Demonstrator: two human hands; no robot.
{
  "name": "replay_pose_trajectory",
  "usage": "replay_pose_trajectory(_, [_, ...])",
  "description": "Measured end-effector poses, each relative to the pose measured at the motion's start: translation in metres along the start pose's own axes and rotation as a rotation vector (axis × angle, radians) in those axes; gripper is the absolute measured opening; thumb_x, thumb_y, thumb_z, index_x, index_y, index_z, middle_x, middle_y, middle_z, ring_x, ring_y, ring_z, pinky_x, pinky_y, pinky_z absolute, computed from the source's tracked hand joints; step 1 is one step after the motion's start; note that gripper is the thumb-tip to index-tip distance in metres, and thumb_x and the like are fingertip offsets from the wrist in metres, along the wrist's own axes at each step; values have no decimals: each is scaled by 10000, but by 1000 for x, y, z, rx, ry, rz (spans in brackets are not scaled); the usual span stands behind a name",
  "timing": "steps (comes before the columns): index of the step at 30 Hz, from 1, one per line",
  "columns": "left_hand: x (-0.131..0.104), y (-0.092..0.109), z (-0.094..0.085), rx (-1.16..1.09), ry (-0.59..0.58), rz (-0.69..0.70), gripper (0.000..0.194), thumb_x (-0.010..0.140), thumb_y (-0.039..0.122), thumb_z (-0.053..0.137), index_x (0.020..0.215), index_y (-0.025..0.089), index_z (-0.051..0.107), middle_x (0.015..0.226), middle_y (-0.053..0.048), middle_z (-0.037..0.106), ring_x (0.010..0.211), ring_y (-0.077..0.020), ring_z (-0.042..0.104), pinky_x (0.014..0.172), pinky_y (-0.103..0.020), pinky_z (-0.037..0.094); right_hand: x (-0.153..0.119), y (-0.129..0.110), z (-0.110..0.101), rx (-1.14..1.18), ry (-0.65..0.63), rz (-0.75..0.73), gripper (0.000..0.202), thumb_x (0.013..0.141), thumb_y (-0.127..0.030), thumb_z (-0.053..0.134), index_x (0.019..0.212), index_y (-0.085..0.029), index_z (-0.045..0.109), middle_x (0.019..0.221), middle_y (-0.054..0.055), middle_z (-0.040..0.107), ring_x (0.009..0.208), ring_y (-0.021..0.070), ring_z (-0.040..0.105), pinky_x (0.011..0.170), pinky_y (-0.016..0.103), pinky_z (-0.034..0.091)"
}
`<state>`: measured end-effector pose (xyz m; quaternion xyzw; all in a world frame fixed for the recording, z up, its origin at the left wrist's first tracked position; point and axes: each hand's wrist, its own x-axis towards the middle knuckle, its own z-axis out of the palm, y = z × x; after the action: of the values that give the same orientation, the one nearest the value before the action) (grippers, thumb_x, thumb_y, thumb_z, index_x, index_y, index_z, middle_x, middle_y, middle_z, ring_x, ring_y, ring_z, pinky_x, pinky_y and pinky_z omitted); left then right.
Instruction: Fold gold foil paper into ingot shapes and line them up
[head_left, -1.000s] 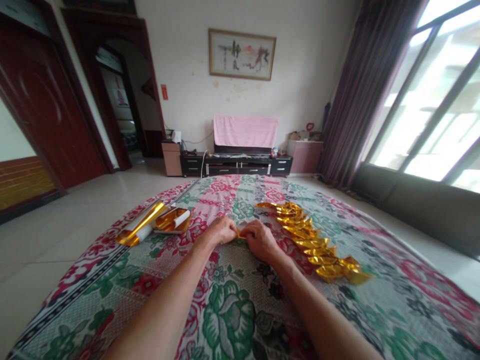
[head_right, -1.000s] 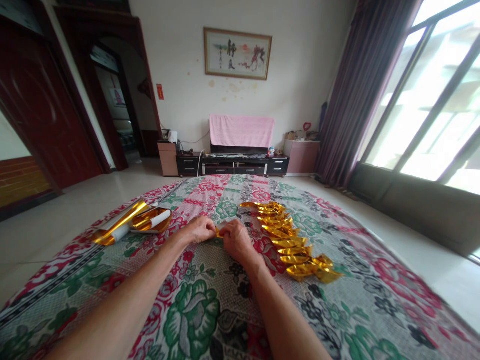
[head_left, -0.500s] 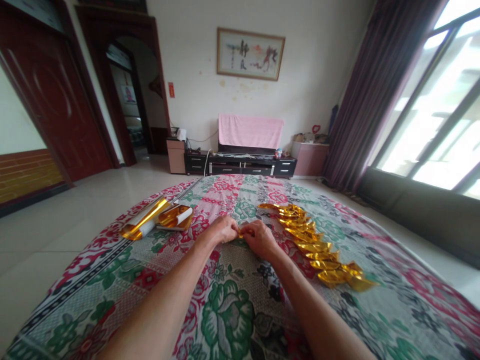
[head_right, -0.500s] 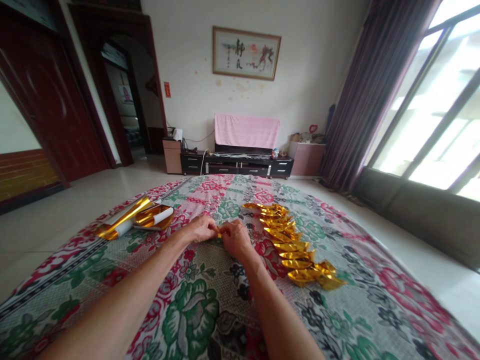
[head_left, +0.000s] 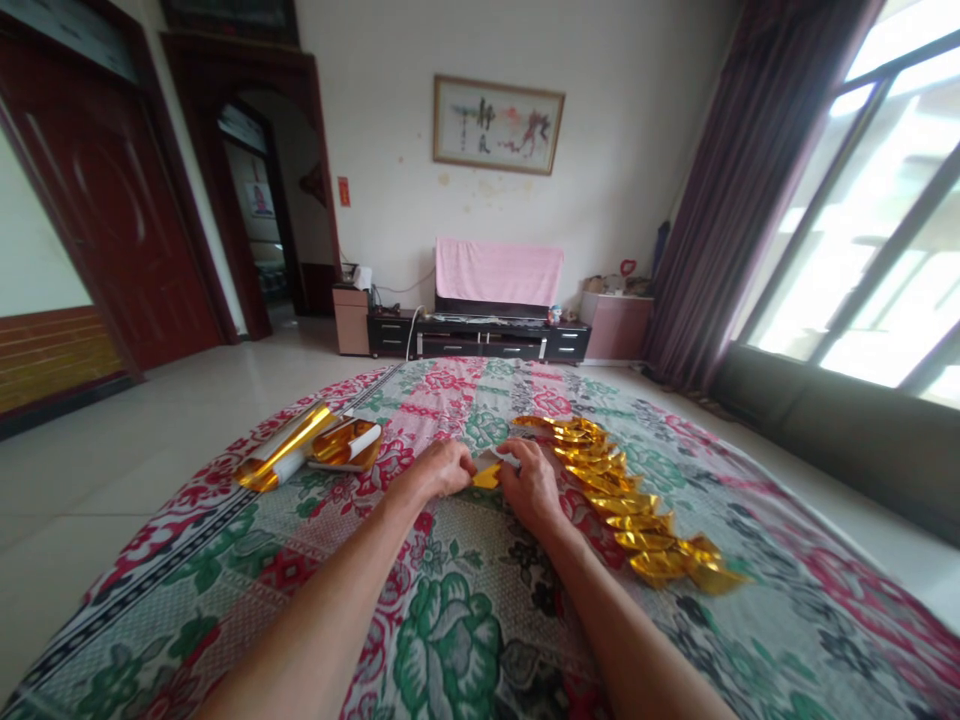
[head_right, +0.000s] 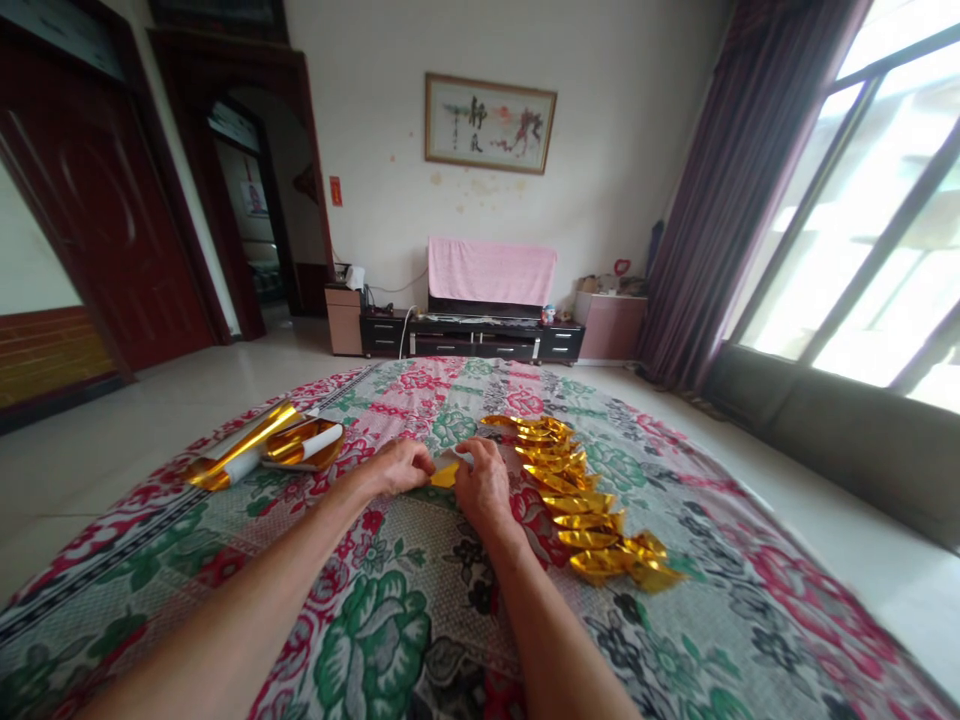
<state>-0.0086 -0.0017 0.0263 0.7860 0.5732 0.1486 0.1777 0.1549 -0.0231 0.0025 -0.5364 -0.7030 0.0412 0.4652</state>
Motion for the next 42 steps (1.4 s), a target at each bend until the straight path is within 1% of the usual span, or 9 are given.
replay_pose_trajectory(3, [-1,2,-2,-14,12,32,242,620,206,555,819,200,691,772,-23,699,716,-145,620,588,-195,414,2,1,2,-76,-86,19,292,721,-102,449,961,-160,606,960,80,611,858,174,560,801,280,417])
replay_pose_trajectory(7, [-3,5,-4,38,51,75,250,645,133,521,832,192,676,781,-25,689,745,-147,616,644,-208,430,2,0,2,-120,-126,23,286,735,-123,461,984,-160,597,873,68,622,764,160,565,738,254,415])
replay_pose_trajectory(11, [-4,8,-3,106,158,100,243,686,114,506,858,196,657,851,-35,665,808,-156,599,717,-226,435,2,1,2,-125,-125,35,304,706,-119,485,985,-158,598,806,48,616,673,141,551,669,234,408])
replay_pose_trajectory(15, [-5,7,0,176,246,46,215,745,144,493,889,206,641,919,-42,628,847,-155,582,751,-234,427,3,1,2,-131,-144,41,314,673,-109,507,967,-169,602,765,34,624,646,134,547,630,218,385])
replay_pose_trajectory(21, [-2,2,6,189,261,95,214,750,140,467,847,201,648,879,-43,622,836,-159,579,757,-248,425,2,-5,-1,-173,-180,65,280,676,-102,507,928,-170,608,769,39,630,649,135,550,607,214,361])
replay_pose_trajectory(27, [-5,-1,11,177,266,190,224,760,167,460,797,198,678,831,-49,613,814,-160,573,749,-251,428,-2,-4,-3,-230,-181,-39,170,736,-134,484,793,-193,633,767,40,604,674,139,540,627,224,357])
replay_pose_trajectory(33, [-12,0,8,162,256,281,182,748,249,523,786,203,694,856,-46,607,824,-153,565,747,-237,432,-2,-5,-10,-220,-208,-50,181,717,-129,510,786,-194,664,793,47,586,741,145,550,679,226,384])
replay_pose_trajectory(36, [-13,0,7,146,249,314,175,730,305,564,796,212,696,872,-41,609,819,-148,562,749,-228,434,-1,-4,-13,-232,-213,-74,189,760,-158,487,748,-186,673,769,54,575,734,143,547,670,225,389])
replay_pose_trajectory(42, [-13,-1,5,152,225,345,177,759,251,531,816,209,694,881,-40,606,848,-145,560,795,-231,432,-1,4,-11,-193,-208,-150,183,771,-149,484,768,-181,664,825,59,588,777,143,547,698,223,398])
